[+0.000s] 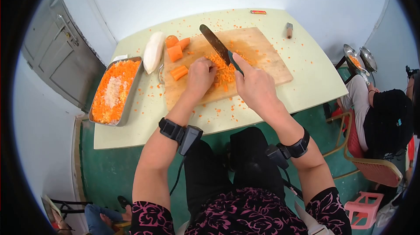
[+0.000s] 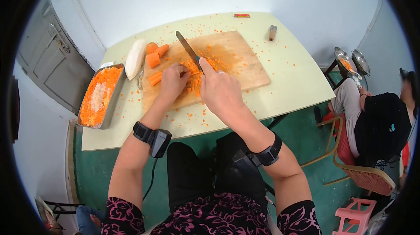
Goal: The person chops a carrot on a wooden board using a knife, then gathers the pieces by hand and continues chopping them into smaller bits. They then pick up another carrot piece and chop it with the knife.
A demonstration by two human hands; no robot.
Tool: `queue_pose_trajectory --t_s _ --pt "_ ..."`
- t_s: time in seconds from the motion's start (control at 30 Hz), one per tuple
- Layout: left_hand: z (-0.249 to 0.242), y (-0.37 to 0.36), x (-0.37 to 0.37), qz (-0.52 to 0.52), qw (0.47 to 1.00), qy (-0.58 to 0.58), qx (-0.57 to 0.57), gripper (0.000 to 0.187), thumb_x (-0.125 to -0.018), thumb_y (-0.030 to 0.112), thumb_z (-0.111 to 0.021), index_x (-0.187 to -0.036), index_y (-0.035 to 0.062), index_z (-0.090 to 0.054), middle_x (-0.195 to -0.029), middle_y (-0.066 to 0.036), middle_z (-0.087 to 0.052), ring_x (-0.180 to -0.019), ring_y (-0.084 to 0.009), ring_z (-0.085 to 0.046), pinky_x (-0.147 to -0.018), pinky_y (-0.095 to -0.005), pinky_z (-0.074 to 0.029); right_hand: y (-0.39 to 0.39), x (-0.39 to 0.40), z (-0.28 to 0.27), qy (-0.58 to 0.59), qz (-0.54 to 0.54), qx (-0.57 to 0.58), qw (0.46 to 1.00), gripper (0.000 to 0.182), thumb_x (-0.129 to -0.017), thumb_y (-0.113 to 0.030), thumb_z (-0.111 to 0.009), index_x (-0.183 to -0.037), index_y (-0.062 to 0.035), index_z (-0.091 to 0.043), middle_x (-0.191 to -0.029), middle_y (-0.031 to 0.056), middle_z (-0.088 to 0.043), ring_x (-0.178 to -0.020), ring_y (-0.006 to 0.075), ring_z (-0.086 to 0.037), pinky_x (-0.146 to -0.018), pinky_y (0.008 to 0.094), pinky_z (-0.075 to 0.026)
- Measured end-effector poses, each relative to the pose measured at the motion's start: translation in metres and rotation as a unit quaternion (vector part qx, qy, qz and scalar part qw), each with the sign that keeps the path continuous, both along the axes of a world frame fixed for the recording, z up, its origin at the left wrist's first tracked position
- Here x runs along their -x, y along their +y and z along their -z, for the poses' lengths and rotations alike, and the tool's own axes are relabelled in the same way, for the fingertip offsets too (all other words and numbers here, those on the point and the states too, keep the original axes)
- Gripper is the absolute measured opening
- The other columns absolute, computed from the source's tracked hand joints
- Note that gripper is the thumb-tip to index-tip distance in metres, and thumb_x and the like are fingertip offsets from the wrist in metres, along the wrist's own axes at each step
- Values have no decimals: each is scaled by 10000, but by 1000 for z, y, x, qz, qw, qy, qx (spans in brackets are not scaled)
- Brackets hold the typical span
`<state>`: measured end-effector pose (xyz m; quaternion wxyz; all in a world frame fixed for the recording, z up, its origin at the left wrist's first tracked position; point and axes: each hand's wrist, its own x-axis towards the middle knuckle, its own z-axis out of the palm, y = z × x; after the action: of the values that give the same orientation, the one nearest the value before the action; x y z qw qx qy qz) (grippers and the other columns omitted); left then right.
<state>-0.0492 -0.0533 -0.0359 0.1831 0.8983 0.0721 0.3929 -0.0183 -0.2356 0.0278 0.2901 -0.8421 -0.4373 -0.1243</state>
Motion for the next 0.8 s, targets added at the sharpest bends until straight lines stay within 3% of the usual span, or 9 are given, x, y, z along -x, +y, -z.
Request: queue_pose_trajectory --t_s 0.43,0.8 --pt "-5 0 4 17 999 36 -16 118 -678 20 -655 -788 -18 -678 -832 -147 -641 -742 -298 -613 -674 -355 -497 -1 -8 5 -8 12 -5 1000 384 -820 -124 -549 -1191 -29 -535 -584 168 -576 -554 324 -590 -525 412 -472" --pt "-8 -3 6 -13 999 45 9 117 -678 28 -674 -786 -16 -676 -774 -168 -638 -727 -309 -613 -665 -364 -490 -1 -6 -2 -3 -4 -25 1000 364 -836 -120 -520 -1188 -31 -538 -590 172 -584 -553 330 -592 -530 422 -474"
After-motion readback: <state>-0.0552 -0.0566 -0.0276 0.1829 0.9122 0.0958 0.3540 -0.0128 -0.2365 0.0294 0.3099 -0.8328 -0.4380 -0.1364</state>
